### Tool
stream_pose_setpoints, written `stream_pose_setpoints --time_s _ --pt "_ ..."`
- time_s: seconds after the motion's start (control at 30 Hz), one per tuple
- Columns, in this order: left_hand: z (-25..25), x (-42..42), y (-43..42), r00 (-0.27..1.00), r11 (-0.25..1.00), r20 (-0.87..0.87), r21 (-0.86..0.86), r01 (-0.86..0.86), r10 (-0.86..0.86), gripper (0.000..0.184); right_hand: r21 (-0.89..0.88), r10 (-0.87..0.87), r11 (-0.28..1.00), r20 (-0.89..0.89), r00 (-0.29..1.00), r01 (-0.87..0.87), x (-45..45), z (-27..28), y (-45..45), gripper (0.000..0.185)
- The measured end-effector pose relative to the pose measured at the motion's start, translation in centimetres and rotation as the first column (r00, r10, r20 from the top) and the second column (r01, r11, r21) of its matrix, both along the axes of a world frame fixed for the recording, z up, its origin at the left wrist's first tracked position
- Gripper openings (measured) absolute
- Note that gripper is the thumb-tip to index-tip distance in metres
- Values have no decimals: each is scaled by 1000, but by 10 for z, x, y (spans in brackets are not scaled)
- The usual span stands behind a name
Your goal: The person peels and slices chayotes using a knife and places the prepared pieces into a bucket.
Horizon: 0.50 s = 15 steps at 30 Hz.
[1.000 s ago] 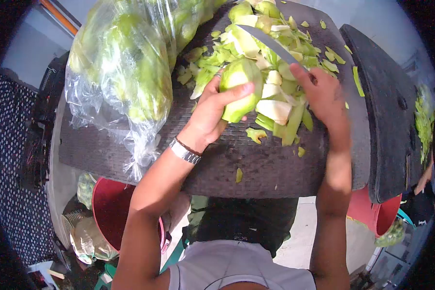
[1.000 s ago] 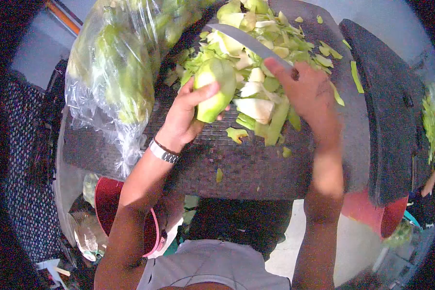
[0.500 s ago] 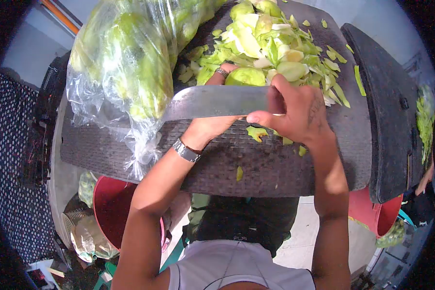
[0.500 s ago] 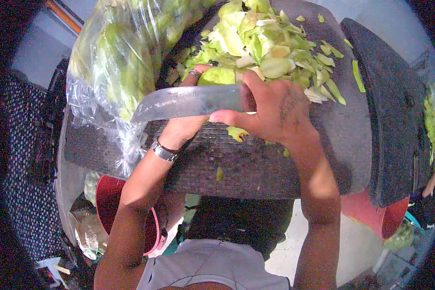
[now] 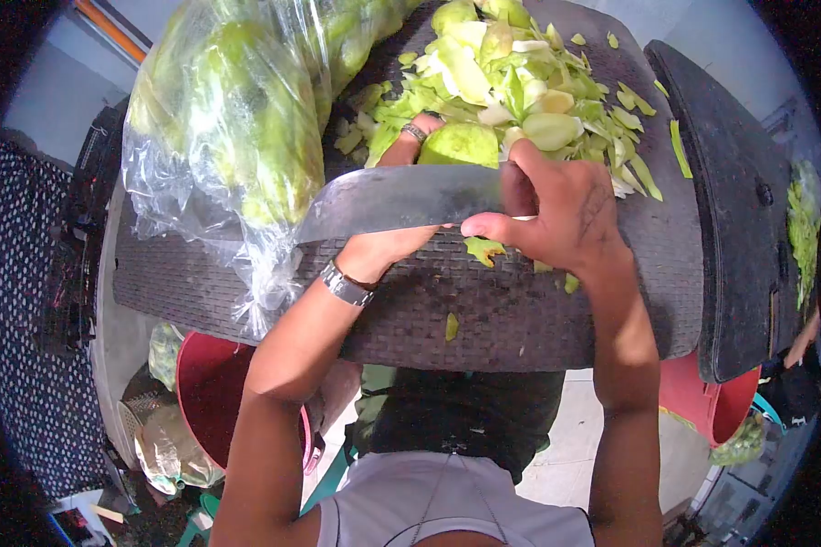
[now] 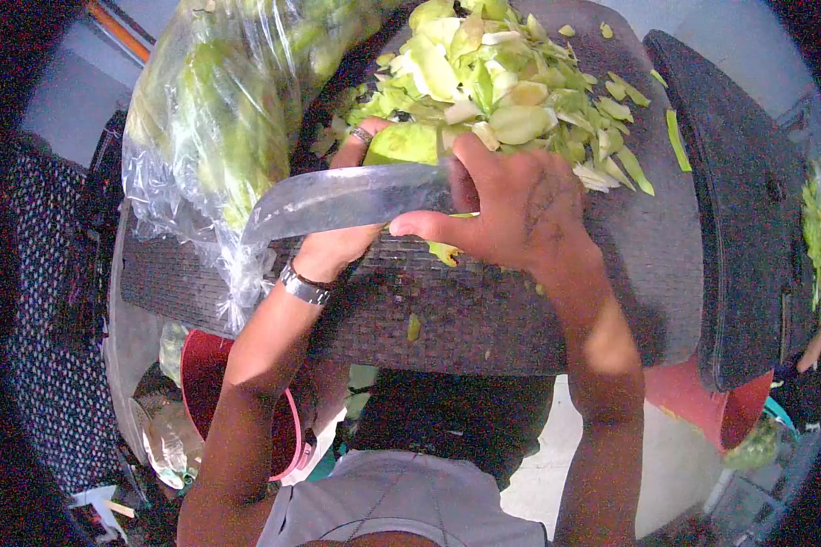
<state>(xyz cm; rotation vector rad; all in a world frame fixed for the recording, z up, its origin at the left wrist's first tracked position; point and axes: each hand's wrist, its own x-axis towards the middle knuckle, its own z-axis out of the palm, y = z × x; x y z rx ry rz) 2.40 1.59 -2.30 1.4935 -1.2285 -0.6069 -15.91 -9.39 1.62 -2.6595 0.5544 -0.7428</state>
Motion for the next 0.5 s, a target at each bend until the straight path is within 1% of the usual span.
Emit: stream_pose_setpoints --time_s 0.1,0.2,0.27,0.3,0.37,0.4,0.43,0.47,0.5 --pt "-1 0 1 996 995 38 -58 78 -76 58 -14 -14 1000 18 1000 14 -2 1 -3 62" --pt "-5 0 -2 997 991 -35 -112 68 -72 69 0 -4 1000 21 1000 4 -4 2 -7 64" --pt "-3 0 -2 998 990 42 -130 59 -54 75 10 4 1000 -6 1000 -4 -5 5 -6 65" --pt "-2 0 -2 996 989 80 -139 56 -45 78 27 -7 1000 23 1000 6 -4 4 -7 66" --pt "5 -4 -2 970 971 238 -236 19 39 68 60 -32 998 77 997 27 -3 -1 -10 69" --pt "8 -6 -2 946 958 312 -286 7 86 63 130 -21 991 68 997 12 -4 -2 -12 70" --pt "11 -9 -3 944 944 291 -326 -55 156 52 200 -10 980 60 998 -3 -6 -3 -17 71" --pt "13 -8 -2 922 936 341 -346 -61 185 51 269 4 963 53 999 -18 -8 -3 -19 72" --pt "14 -8 -1 895 929 390 -365 -65 216 51 274 16 961 52 999 -30 -8 -3 -20 73"
